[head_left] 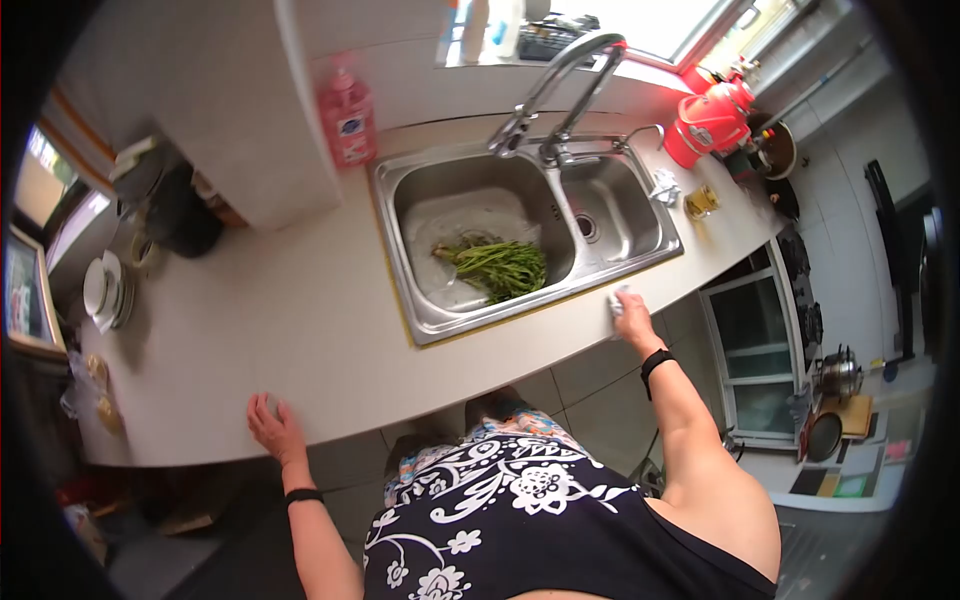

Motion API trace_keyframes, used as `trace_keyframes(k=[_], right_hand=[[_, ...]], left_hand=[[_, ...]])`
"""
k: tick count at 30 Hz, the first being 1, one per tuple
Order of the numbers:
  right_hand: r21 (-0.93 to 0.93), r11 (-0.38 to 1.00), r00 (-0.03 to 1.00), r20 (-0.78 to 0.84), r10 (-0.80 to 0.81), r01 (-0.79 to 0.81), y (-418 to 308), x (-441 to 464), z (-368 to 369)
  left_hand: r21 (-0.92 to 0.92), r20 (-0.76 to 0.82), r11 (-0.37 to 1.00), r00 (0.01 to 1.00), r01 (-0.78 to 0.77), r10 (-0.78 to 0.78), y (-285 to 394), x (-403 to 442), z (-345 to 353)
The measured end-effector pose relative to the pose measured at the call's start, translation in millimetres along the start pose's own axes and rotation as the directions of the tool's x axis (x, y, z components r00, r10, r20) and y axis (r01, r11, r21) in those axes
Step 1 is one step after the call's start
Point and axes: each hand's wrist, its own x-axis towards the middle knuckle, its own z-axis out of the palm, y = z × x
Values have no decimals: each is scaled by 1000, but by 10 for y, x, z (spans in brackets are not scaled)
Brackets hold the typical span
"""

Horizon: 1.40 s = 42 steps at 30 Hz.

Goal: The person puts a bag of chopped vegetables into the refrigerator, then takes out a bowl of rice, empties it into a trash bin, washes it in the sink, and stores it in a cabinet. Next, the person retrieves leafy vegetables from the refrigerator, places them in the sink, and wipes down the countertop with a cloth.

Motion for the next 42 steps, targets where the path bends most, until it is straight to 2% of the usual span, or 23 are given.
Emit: trace_keyframes(k=[2,4,5,6,7,13,14,15,17,19,21,24,26,28,29,31,33,34,37,39,40,41,42], right_hand=[[46,961,928,-277,-251,274,-473,63,-32],[110,899,853,-382,-356,425,-1058,115,70],[182,856,852,-323,-413,484,-1304,102,133],[154,832,844,-163,-511,533,-1459,87,239],[78,774,775,-150,-614,628,-1566,24,246],[57,949,940,-170,-297,310,-76,773,20],[144,974,969,-204,-142,173,299,856,-53],[61,974,913,-364,-183,220,714,956,-53],[105,988,898,-436,-57,114,1184,907,-367],[86,995,920,-385,72,-42,1368,647,-552],[88,967,968,-55,245,-240,1371,371,-519],[261,943,976,127,179,-207,439,-150,-344],[391,920,989,121,-90,36,-156,-408,117],[521,837,978,23,-209,166,-1075,-330,295],[582,801,964,107,-244,138,-1738,-6,327],[840,495,899,372,-230,-221,-2188,350,175],[960,47,882,274,-384,-278,-2387,548,-246],[957,-39,877,247,-412,-288,-2408,605,-594],[937,-38,866,304,-398,-346,-2244,949,-980],[981,-109,909,104,-405,-161,-2131,1039,-1201],[970,-162,879,87,-469,-182,-2078,1028,-1439],[982,-115,873,75,-482,-147,-1971,1122,-1440],[979,190,901,145,-410,-71,-1797,1278,-1312]], left_hand=[[-57,42,998,998,-40,42,112,-39,-36],[-206,32,978,999,36,-30,349,-103,-83],[-211,34,977,999,9,-2,480,-146,-81],[-226,75,974,997,-6,24,623,-196,-82],[-235,119,972,992,-16,45,776,-241,-98],[-262,298,951,924,-161,239,1580,-375,-213],[-274,294,948,924,-163,243,1640,-388,-191],[-272,291,948,925,-165,245,1724,-369,-172],[-309,294,941,927,-137,232,1834,-395,-216],[-310,311,941,922,-133,232,1930,-409,-237],[-322,327,937,912,-139,248,2000,-417,-215],[-323,359,929,884,-183,299,2045,-446,-212],[-346,367,921,877,-180,310,2117,-425,-202],[-378,383,906,858,-193,343,2186,-386,-164],[-399,383,893,847,-208,368,2185,-327,-172],[-390,352,883,845,-259,403,2210,-270,-221],[-379,317,872,843,-309,436,2139,-179,-260],[-389,324,885,861,-257,393,2064,-196,-228],[-450,349,883,885,-132,309,1981,-285,-147],[-493,360,868,894,-62,268,2063,-258,-117],[-513,375,857,885,-51,277,2124,-262,-143],[-530,393,847,875,-37,284,2185,-290,-165],[-541,392,841,877,-23,276,2251,-287,-169]])
